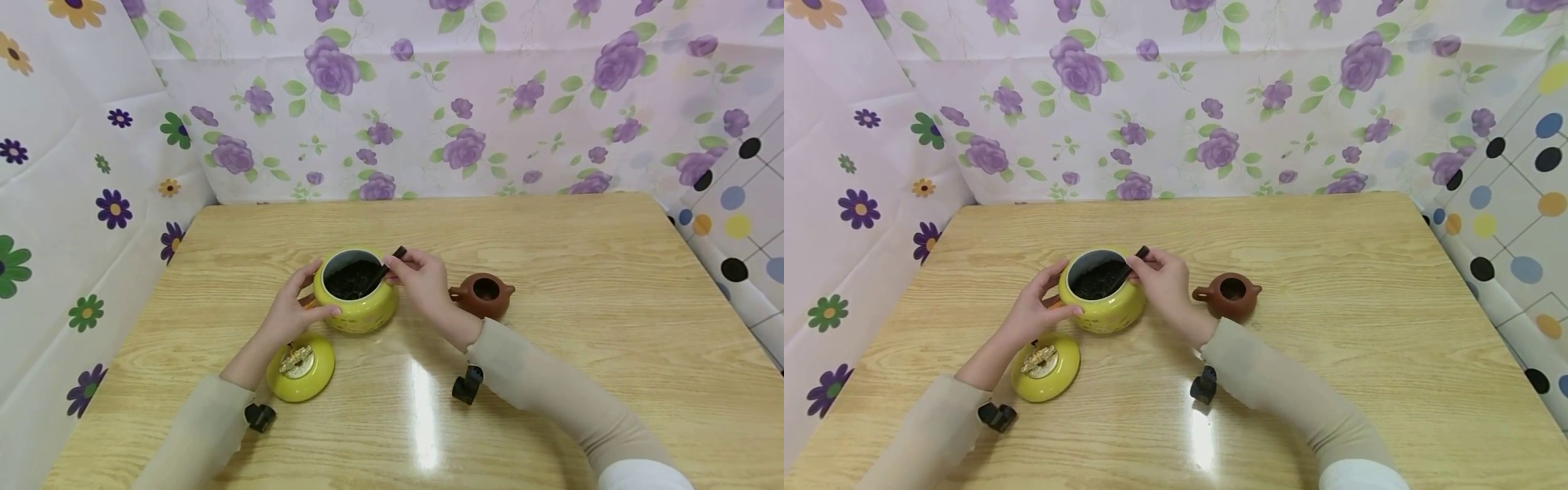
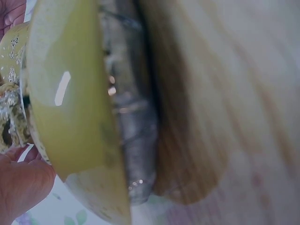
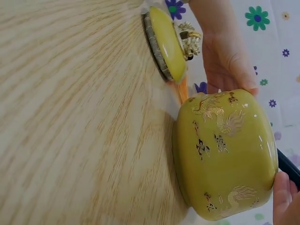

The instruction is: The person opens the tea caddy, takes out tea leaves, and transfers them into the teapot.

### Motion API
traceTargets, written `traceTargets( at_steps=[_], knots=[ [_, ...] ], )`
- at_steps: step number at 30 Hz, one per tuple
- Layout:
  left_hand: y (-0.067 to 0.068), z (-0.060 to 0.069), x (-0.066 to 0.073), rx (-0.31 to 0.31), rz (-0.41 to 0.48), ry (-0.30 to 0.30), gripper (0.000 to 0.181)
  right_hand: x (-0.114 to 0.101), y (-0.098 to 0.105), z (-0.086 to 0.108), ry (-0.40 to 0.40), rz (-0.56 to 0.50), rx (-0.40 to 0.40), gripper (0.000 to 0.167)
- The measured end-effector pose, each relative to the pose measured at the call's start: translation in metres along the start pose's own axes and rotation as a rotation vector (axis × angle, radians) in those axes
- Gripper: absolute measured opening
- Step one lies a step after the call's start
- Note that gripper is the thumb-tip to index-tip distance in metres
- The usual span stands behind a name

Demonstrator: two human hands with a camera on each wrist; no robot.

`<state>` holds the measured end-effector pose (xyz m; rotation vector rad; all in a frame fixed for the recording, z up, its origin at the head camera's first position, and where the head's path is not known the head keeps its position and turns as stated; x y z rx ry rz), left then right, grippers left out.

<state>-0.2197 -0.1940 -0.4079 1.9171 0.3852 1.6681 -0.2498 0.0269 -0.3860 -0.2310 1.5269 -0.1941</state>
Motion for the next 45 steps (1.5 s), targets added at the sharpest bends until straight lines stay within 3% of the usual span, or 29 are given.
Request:
traceTargets(
  at_steps=[9,26,45],
  knots=[
    [0.0,-0.001,0.001,0.0,-0.005,-0.004,0.089,0.003,0.008,-0.003,-0.053,-0.081,0.074,0.015],
    [-0.001,-0.002,0.001,-0.002,-0.001,0.011,0.09,-0.005,0.017,-0.003,0.042,-0.131,0.093,0.014],
    [-0.001,-0.001,0.0,-0.011,0.002,0.02,0.09,-0.016,0.03,-0.004,-0.024,-0.239,0.145,0.013]
  ],
)
Point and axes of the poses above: each hand's wrist, its own z-axis away from the middle knuckle, its own y-axis out of the back of the hand, x = y × z, the point moved 5 cm from there along -z, towards the middle knuckle, and after that the axes turned 11 degrees about -z, right-handed, at the moved point
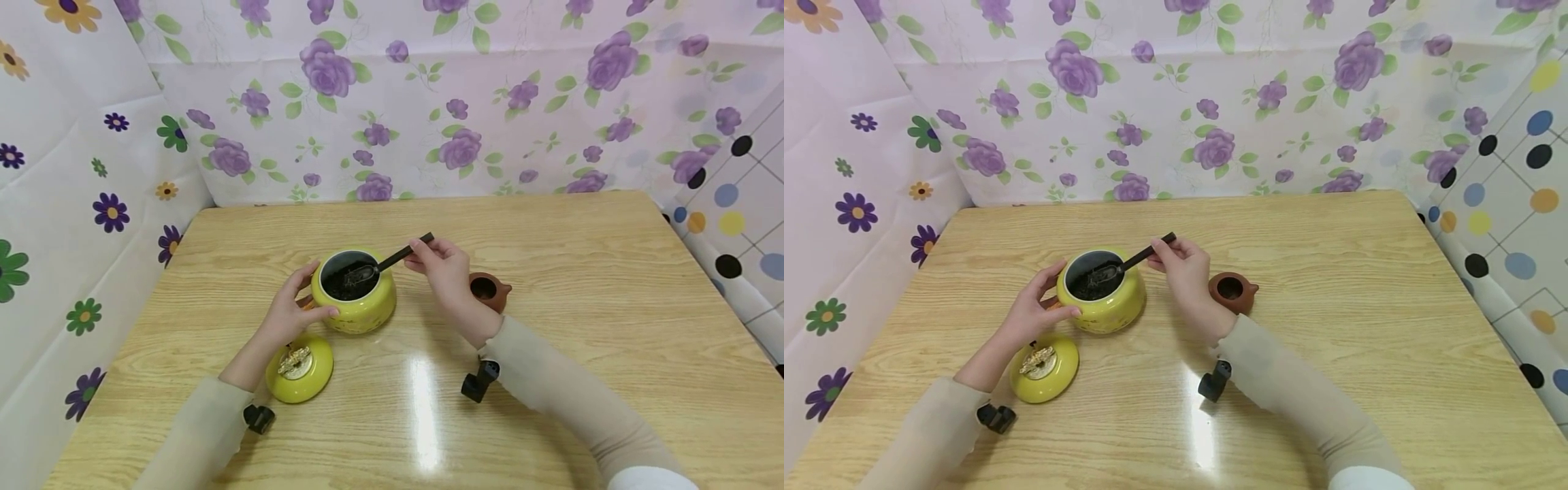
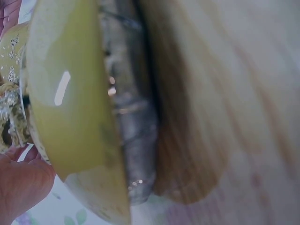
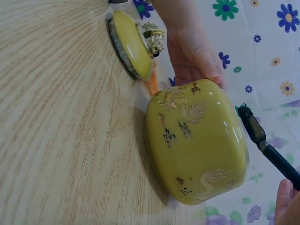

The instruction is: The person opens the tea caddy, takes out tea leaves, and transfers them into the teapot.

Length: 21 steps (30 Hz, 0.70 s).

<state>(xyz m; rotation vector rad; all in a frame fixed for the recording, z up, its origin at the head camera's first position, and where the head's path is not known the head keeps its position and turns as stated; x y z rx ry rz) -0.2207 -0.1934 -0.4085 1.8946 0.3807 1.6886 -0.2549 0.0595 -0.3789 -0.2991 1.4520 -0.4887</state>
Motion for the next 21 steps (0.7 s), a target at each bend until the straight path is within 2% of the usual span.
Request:
traceTargets(
  at_steps=[11,21],
  knots=[
    [0.0,0.001,0.001,-0.002,-0.005,0.003,0.09,-0.018,0.017,0.006,-0.018,-0.038,0.017,0.014],
    [0.0,0.001,0.0,0.0,-0.011,-0.002,0.09,-0.025,0.058,0.012,-0.021,-0.079,0.041,0.014]
  ],
)
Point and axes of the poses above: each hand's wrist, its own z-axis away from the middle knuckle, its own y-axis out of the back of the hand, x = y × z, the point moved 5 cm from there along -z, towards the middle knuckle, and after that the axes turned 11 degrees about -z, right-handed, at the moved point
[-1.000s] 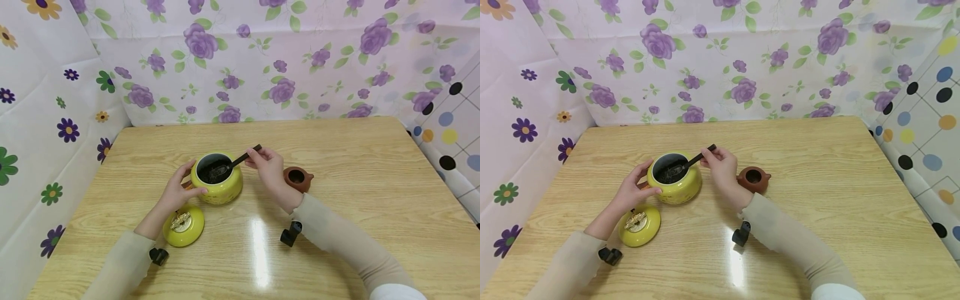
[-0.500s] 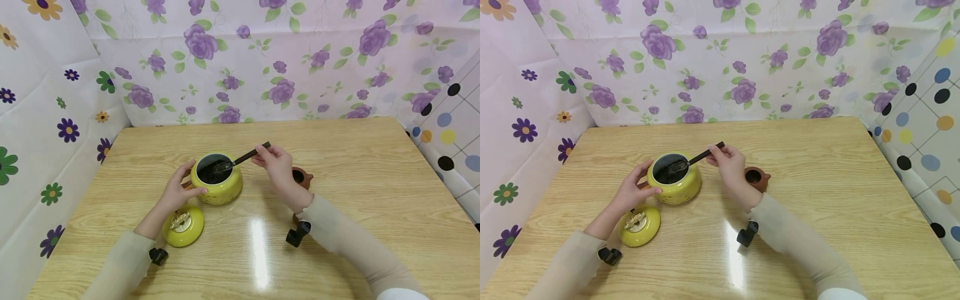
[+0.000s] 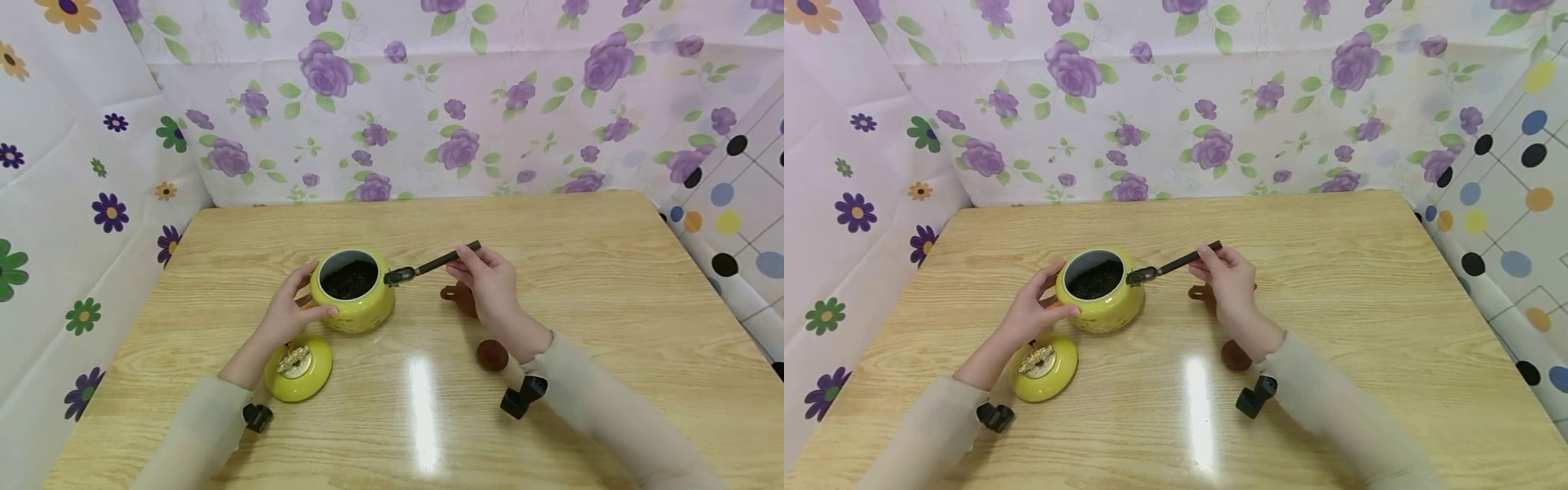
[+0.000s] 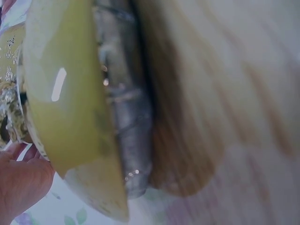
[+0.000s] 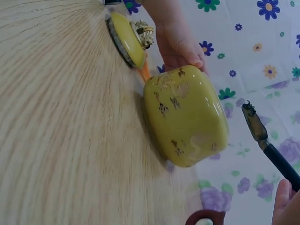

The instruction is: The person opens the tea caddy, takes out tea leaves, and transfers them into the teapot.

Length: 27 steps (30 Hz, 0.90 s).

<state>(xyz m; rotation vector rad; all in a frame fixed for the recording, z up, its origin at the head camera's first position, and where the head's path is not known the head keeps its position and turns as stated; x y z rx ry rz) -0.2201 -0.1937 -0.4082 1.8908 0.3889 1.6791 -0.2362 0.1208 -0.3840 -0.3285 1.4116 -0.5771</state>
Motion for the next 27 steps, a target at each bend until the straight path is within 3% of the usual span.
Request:
traceTargets(
  at_steps=[8,14,27],
  knots=[
    [0.0,0.001,0.0,-0.007,0.006,0.01,0.089,-0.016,0.028,0.004,0.032,-0.065,0.03,0.022],
    [0.0,0.0,0.001,-0.01,0.01,0.007,0.089,-0.027,0.053,0.008,0.052,-0.127,0.074,0.018],
    [0.0,-0.001,0.001,-0.009,0.002,-0.001,0.088,-0.046,0.101,0.006,0.14,-0.116,0.12,0.016]
  ],
)
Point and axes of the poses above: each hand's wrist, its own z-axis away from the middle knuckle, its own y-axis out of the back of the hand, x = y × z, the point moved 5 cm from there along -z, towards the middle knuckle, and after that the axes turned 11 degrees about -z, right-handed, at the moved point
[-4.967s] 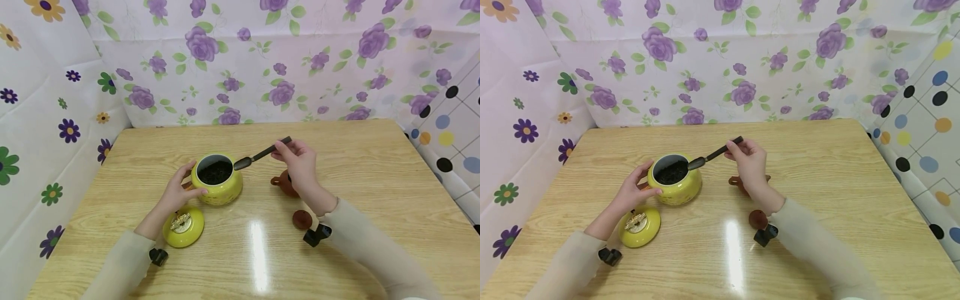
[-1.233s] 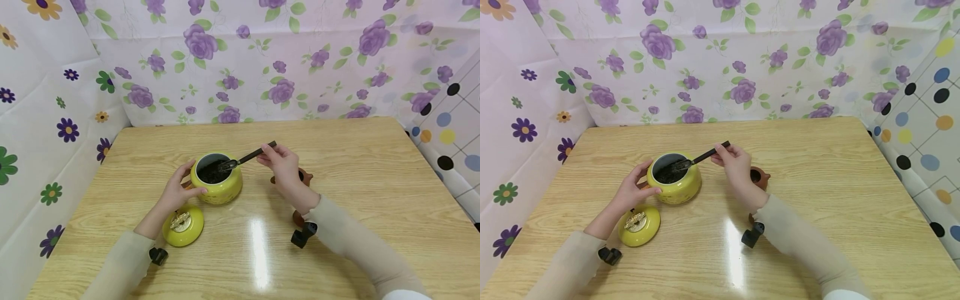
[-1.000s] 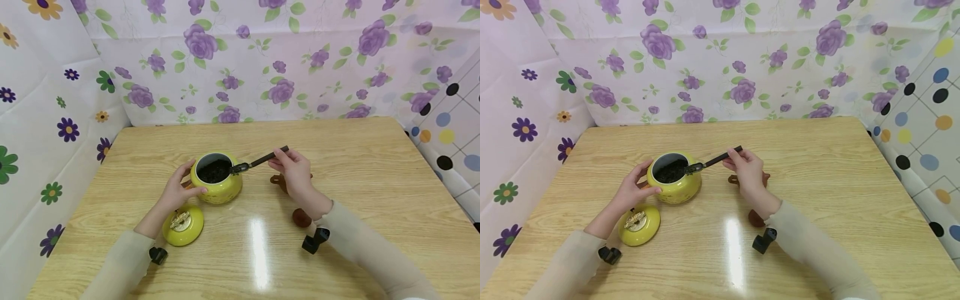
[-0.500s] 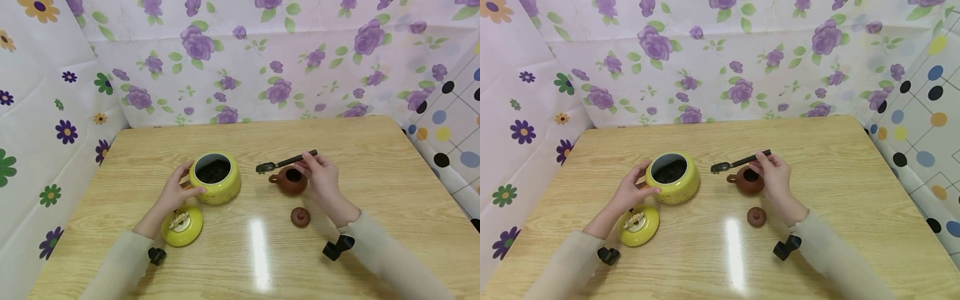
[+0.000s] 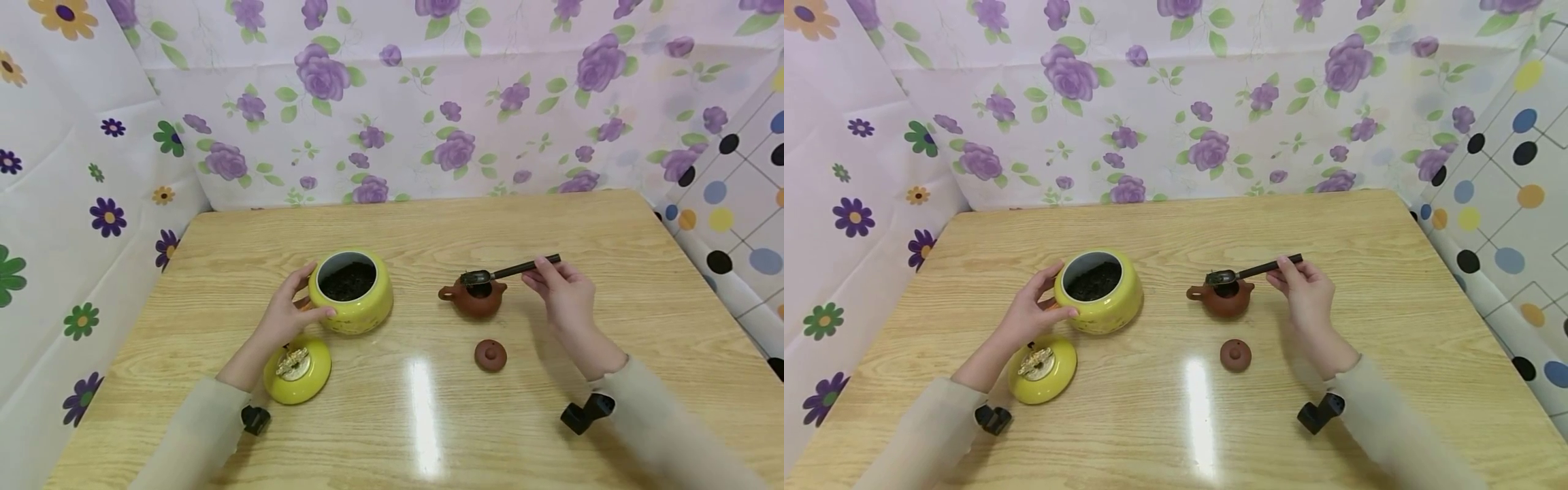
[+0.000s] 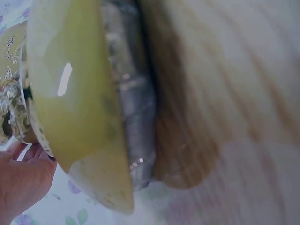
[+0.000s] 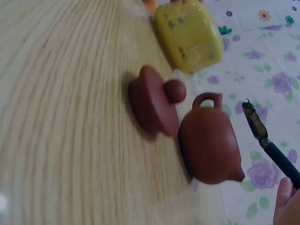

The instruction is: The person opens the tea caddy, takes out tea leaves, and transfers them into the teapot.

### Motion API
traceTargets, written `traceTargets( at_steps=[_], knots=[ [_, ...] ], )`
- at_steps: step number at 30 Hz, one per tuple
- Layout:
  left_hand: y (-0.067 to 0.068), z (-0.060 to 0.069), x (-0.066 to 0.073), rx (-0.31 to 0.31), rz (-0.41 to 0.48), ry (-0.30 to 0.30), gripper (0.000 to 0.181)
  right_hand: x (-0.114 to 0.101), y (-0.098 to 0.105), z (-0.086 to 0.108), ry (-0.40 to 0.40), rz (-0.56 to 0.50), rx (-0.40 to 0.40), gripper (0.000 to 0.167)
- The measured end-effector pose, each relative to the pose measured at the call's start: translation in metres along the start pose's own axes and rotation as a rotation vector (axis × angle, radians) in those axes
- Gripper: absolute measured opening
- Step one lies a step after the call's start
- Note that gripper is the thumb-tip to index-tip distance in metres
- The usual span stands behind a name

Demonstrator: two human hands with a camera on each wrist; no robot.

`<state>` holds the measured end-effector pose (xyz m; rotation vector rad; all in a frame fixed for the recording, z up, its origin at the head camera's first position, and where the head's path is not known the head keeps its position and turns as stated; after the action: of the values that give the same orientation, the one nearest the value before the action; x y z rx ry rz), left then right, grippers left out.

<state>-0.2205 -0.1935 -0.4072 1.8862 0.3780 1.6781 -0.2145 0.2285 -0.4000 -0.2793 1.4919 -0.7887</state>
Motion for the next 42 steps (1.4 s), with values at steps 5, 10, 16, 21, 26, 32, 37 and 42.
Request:
traceTargets(
  at_steps=[5,10,16,21,26,32,37,42],
  knots=[
    [0.0,0.0,0.0,-0.003,0.004,0.001,0.089,-0.009,0.008,-0.006,0.05,0.054,0.007,0.015],
    [0.001,0.0,0.001,-0.001,-0.003,0.0,0.089,-0.017,0.008,-0.008,0.127,0.17,-0.043,0.011],
    [0.0,0.001,0.002,0.0,-0.004,0.006,0.089,-0.026,-0.007,-0.008,0.319,0.495,-0.152,0.015],
    [0.001,0.0,0.002,0.002,-0.002,0.001,0.089,-0.031,-0.022,-0.004,0.465,0.748,-0.216,0.021],
    [0.001,0.0,0.002,0.004,-0.006,-0.004,0.088,-0.035,-0.031,0.0,0.509,0.824,-0.254,0.02],
    [0.0,0.0,0.001,0.003,-0.004,-0.002,0.087,-0.033,-0.029,-0.004,0.419,0.795,-0.244,0.024],
    [0.0,0.0,0.001,0.003,-0.003,0.0,0.088,-0.031,-0.023,-0.01,0.296,0.62,-0.207,0.017],
    [0.001,0.0,0.002,0.006,0.002,0.0,0.088,-0.033,-0.018,-0.015,0.192,0.407,-0.18,0.011]
  ],
)
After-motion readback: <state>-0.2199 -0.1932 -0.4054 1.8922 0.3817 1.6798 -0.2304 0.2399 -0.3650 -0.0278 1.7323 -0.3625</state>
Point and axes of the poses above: each hand's wrist, its own z-axis away from the middle knuckle, its own y-axis out of the back of the hand, x = y × z, the point moved 5 cm from there along -z, towards the middle knuckle, and after that the axes turned 11 degrees about -z, right-handed, at the moved point
